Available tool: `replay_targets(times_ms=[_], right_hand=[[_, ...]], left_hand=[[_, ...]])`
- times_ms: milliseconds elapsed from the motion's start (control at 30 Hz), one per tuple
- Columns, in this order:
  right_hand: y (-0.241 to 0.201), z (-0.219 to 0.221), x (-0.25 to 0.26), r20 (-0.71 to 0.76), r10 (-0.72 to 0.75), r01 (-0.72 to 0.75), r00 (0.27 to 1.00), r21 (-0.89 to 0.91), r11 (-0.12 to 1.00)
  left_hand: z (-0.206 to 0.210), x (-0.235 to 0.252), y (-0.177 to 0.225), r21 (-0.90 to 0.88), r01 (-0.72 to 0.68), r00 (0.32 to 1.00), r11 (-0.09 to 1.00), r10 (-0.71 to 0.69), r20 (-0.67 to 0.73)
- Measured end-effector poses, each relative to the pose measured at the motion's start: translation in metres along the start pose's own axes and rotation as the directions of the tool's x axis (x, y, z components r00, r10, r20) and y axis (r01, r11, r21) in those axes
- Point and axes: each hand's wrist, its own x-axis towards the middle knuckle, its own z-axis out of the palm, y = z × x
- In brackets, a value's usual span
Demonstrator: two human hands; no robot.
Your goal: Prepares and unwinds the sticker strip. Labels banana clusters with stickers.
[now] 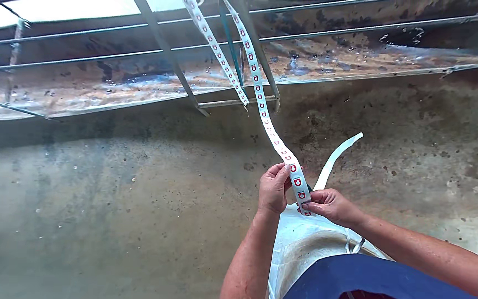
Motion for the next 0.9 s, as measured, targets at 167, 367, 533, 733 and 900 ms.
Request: replay_targets(times_ms=[167,367,533,733,900], right_hand=[[-0.031,-0.008,0.014,-0.101,-0.094,0.022,0.990,-0.557,0.831],[-0.104,0.031,0.061,0.386,-0.655,0.589,0.650,-0.801,0.113],[-0.155,0.074,0.103,0.661,-0.525,0.703,0.536,-0.694,-0.155],[-0.184,0.103,0.184,0.657,-0.640,0.828,0.398,-0.558,-0.059],[-0.238,0.090,0.278,0.384,-0.785,0.679,0.486,-0.731,0.062]], left_hand=[[-0.021,-0.011,0.012,0.255,-0.394,0.918,0.883,0.367,0.148],[-0.055,-0.022,0.058,0.680,-0.733,0.546,0.028,0.620,0.563],[-0.076,-0.026,0.098,0.681,-0.718,0.413,-0.144,0.699,0.583],[-0.101,0.004,0.163,0.361,-0.836,0.531,0.413,0.776,0.341],[-0.132,0.052,0.258,-0.047,-0.710,0.704,0.703,0.705,-0.086]])
